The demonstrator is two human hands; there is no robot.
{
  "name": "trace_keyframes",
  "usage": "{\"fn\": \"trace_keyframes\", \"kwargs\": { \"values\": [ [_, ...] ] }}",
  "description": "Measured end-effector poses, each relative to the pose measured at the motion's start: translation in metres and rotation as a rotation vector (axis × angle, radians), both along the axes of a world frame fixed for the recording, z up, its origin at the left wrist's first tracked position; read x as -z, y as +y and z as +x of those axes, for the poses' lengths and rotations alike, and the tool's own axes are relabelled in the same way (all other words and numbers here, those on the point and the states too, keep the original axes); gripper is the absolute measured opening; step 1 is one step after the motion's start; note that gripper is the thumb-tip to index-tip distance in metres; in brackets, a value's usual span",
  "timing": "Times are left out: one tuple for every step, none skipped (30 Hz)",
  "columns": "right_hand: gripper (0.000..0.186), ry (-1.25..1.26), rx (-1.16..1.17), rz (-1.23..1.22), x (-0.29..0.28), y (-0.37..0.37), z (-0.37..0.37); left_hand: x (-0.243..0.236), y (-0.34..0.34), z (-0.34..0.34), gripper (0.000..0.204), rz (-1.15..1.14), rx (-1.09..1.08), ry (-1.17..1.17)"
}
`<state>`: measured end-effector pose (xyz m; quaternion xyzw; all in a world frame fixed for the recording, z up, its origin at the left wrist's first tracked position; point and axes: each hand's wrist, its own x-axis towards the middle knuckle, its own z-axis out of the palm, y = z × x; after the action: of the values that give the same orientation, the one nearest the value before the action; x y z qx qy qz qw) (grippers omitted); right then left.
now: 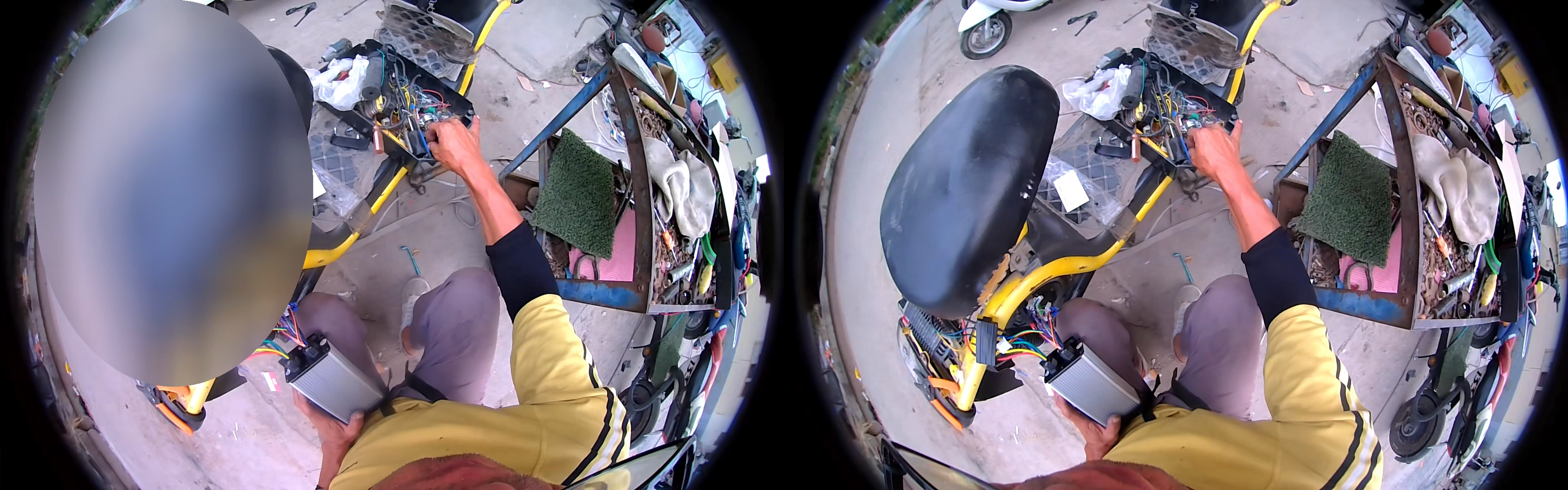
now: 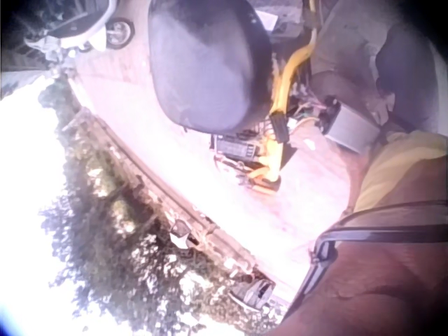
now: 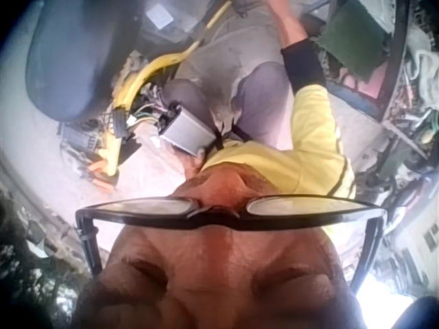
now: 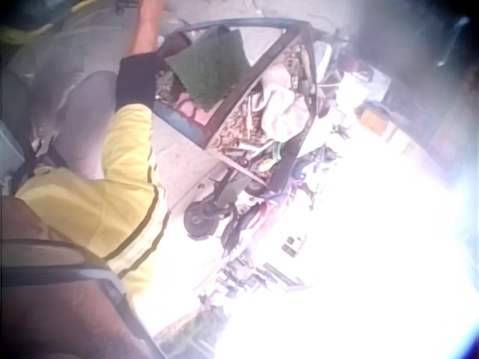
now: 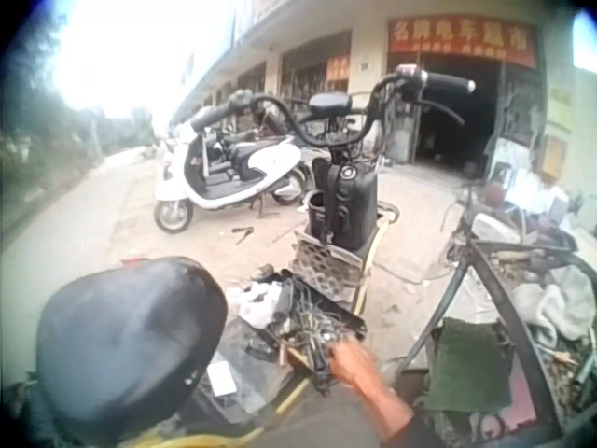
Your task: The person repairs a yellow scooter by connecting and securing wires near the battery and controller. They use pliers to strip wire ends and electrical tape to insulate connections, then place components into the under-seat compartment.
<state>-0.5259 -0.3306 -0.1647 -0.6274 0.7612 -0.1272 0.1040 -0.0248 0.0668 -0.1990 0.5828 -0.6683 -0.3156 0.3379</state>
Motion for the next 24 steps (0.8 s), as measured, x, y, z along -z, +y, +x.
{"fn": "trace_keyframes", "kwargs": {
  "values": [
    [0.023,-0.053,0.024,-0.001,-0.003,0.000,0.002,0.002,0.001,0.001,0.139,-0.008,-0.002,0.004],
    [0.026,-0.106,0.053,0.003,-0.006,0.001,0.001,0.002,0.000,0.000,0.139,-0.011,0.000,0.008],
    [0.028,-0.147,0.066,-0.088,-0.005,0.004,-0.001,0.002,-0.001,0.000,0.139,-0.015,0.003,0.013],
    [0.030,-0.188,0.079,-0.180,-0.003,0.008,-0.004,0.001,-0.001,0.000,0.139,-0.020,0.009,0.006],
    [0.033,-0.228,0.090,-0.274,-0.006,0.012,-0.004,-0.001,-0.002,-0.001,0.139,-0.028,0.013,-0.002],
    [0.034,-0.260,0.111,-0.307,-0.010,0.015,-0.006,-0.002,-0.003,-0.002,0.140,-0.035,0.017,-0.009],
    [0.034,-0.272,0.090,-0.368,-0.014,0.018,-0.007,-0.003,-0.003,-0.003,0.140,-0.020,0.007,0.012],
    [0.034,-0.283,0.074,-0.429,-0.020,0.022,-0.007,-0.004,-0.004,-0.004,0.140,-0.003,0.002,0.033],
    [0.035,-0.292,0.058,-0.490,-0.026,0.027,-0.006,-0.005,-0.004,-0.004,0.140,0.013,-0.003,0.055],
    [0.036,-0.337,0.040,-0.522,-0.033,0.034,-0.006,-0.004,-0.003,-0.005,0.140,0.019,-0.007,0.075],
    [0.037,-0.328,0.036,-0.544,-0.042,0.038,-0.002,-0.004,-0.004,-0.006,0.140,0.020,-0.014,0.094],
    [0.038,-0.319,0.032,-0.565,-0.050,0.044,0.001,-0.004,-0.004,-0.007,0.140,0.021,-0.021,0.114],
    [0.039,-0.310,0.027,-0.587,-0.055,0.049,0.004,-0.005,-0.004,-0.007,0.140,0.011,-0.018,0.088],
    [0.039,-0.300,0.018,-0.625,-0.060,0.053,0.006,-0.007,-0.005,-0.008,0.140,-0.001,-0.014,0.060],
    [0.040,-0.286,-0.002,-0.658,-0.065,0.057,0.008,-0.010,-0.006,-0.009,0.139,-0.013,-0.012,0.033],
    [0.040,-0.272,-0.022,-0.690,-0.070,0.062,0.010,-0.011,-0.006,-0.010,0.140,0.011,-0.015,0.071],
    [0.040,-0.258,-0.044,-0.722,-0.075,0.066,0.013,-0.012,-0.006,-0.012,0.140,0.036,-0.020,0.108],
    [0.040,-0.250,-0.049,-0.737,-0.080,0.070,0.015,-0.013,-0.006,-0.014,0.140,0.061,-0.025,0.145],
    [0.040,-0.242,-0.055,-0.751,-0.086,0.075,0.018,-0.014,-0.007,-0.016,0.141,0.060,-0.036,0.158],
    [0.041,-0.237,-0.064,-0.764,-0.091,0.080,0.022,-0.018,-0.009,-0.019,0.142,0.061,-0.051,0.169],
    [0.041,-0.338,-0.038,-0.770,-0.096,0.085,0.026,-0.019,-0.007,-0.021,0.142,0.061,-0.067,0.181],
    [0.041,-0.440,-0.014,-0.774,-0.102,0.091,0.031,-0.013,-0.005,-0.019,0.145,0.053,-0.085,0.185],
    [0.041,-0.544,0.007,-0.774,-0.106,0.095,0.037,-0.003,-0.004,-0.014,0.146,0.045,-0.072,0.132],
    [0.041,-0.760,0.026,-0.788,-0.108,0.100,0.038,0.006,-0.003,-0.009,0.147,0.039,-0.059,0.079]
  ]
}}
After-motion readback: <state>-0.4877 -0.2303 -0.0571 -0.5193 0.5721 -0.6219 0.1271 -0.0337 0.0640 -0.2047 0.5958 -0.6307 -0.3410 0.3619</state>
